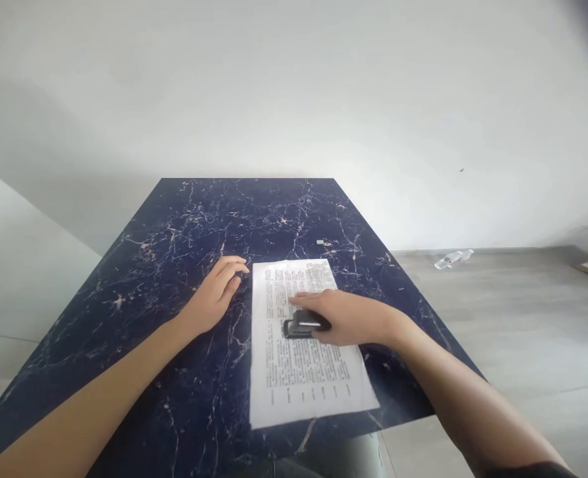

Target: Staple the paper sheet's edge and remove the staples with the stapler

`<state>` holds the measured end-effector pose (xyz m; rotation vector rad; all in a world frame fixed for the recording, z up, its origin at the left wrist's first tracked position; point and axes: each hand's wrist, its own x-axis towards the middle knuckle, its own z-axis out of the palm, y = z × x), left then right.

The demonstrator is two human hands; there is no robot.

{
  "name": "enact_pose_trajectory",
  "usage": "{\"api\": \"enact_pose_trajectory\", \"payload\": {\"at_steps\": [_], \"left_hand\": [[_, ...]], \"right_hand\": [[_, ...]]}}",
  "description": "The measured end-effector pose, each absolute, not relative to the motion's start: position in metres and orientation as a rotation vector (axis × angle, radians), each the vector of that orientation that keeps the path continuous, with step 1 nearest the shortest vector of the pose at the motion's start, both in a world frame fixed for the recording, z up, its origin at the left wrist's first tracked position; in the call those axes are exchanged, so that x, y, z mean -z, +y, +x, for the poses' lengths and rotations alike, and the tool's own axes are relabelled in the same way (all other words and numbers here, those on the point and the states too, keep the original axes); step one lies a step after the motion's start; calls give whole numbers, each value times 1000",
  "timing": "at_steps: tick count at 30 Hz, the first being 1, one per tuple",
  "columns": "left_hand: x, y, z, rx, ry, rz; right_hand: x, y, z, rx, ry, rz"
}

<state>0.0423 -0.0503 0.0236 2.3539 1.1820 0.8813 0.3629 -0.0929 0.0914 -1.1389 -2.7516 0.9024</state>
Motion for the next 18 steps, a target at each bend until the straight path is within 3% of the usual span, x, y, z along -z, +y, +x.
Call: {"api": "enact_pose_trajectory", "payload": {"at_steps": [5, 10, 15, 18], "left_hand": [[-24, -52, 42, -913, 1142, 2395], [-29, -55, 45, -1043, 1137, 2369], [-31, -47, 39, -1182, 1189, 2160], [-31, -30, 21, -1345, 1212, 1774]], "right_hand": [[-99, -82, 398, -878, -2764, -1354], [-106, -62, 420, -1045, -2664, -1194], [-78, -22, 425, -503, -2295, -1400], [-50, -7, 418, -473, -2494, -1440]]}}
